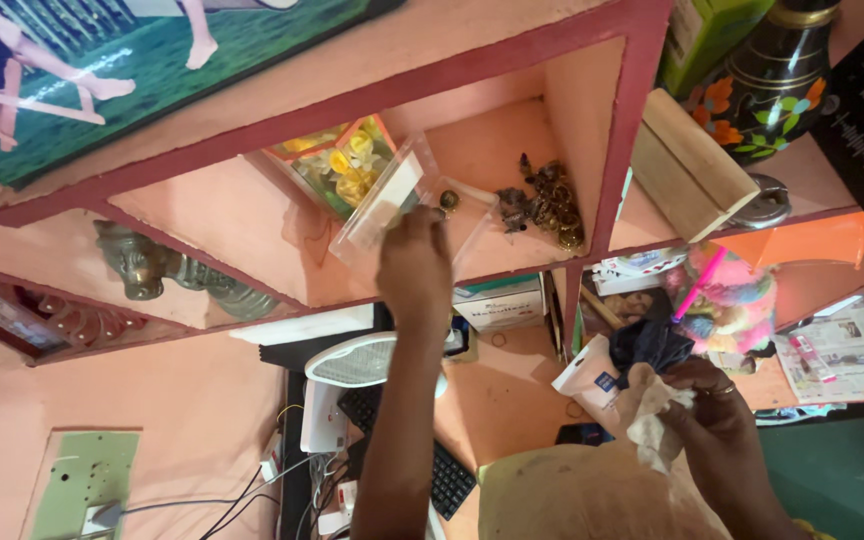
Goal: The person wipes a clear plastic container with a cloth, then removes small metal jewelry pieces from a cloth pouch and wipes each piece individually with the cloth. The cleaned pieces are placed into the container on a shelf.
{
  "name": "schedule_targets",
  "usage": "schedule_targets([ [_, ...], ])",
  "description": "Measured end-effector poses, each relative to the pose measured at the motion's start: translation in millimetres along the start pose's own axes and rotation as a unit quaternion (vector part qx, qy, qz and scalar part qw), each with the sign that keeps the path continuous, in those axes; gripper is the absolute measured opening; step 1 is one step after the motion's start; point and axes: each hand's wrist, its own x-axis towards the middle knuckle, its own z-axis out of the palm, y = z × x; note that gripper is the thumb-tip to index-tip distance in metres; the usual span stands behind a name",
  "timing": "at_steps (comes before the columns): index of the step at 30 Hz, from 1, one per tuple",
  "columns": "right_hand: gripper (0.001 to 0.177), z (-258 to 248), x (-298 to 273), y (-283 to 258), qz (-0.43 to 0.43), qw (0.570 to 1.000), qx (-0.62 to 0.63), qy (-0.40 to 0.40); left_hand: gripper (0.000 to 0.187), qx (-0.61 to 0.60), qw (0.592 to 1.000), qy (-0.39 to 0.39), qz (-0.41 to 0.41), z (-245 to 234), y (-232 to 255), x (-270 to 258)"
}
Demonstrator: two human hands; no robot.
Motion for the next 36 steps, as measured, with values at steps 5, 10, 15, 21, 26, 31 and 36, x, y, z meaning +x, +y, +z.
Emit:
schedule_targets([
  [5,0.029,3.5,-2.7,-0.5,0.017,1.000,0.011,-0.017,0.009,-0.045,0.989,0.023,0.140,24.9,39.3,-6.0],
  [10,0.031,7.7,-4.1,-6.5,-0.023,0.999,0.005,-0.040,0.024,-0.040,0.995,-0.024,0.093,48.8,68.6,-6.6],
  [15,0.035,2.9,-6.8,-9.3,0.027,0.999,-0.024,0.006,0.022,-0.092,0.992,-0.004,0.084,57.8,74.7,-7.8],
  [21,0.032,-1.6,-7.9,-5.3,0.009,1.000,-0.009,0.007,0.017,-0.372,0.928,-0.001,-0.016,54.3,68.6,-1.5],
  [26,0.035,8.5,-1.3,-18.1,-0.007,1.000,-0.009,0.012,0.022,-0.734,0.633,-0.167,-0.180,37.1,63.9,-24.6],
  [31,0.034,30.0,13.3,-56.6,-0.090,0.996,-0.018,0.023,0.026,-0.809,0.503,-0.221,-0.207,13.0,76.2,-68.5],
  [36,0.037,63.7,26.7,-85.5,-0.056,0.997,0.042,0.019,0.026,-0.793,0.542,-0.224,-0.164,-15.0,112.4,-108.7],
])
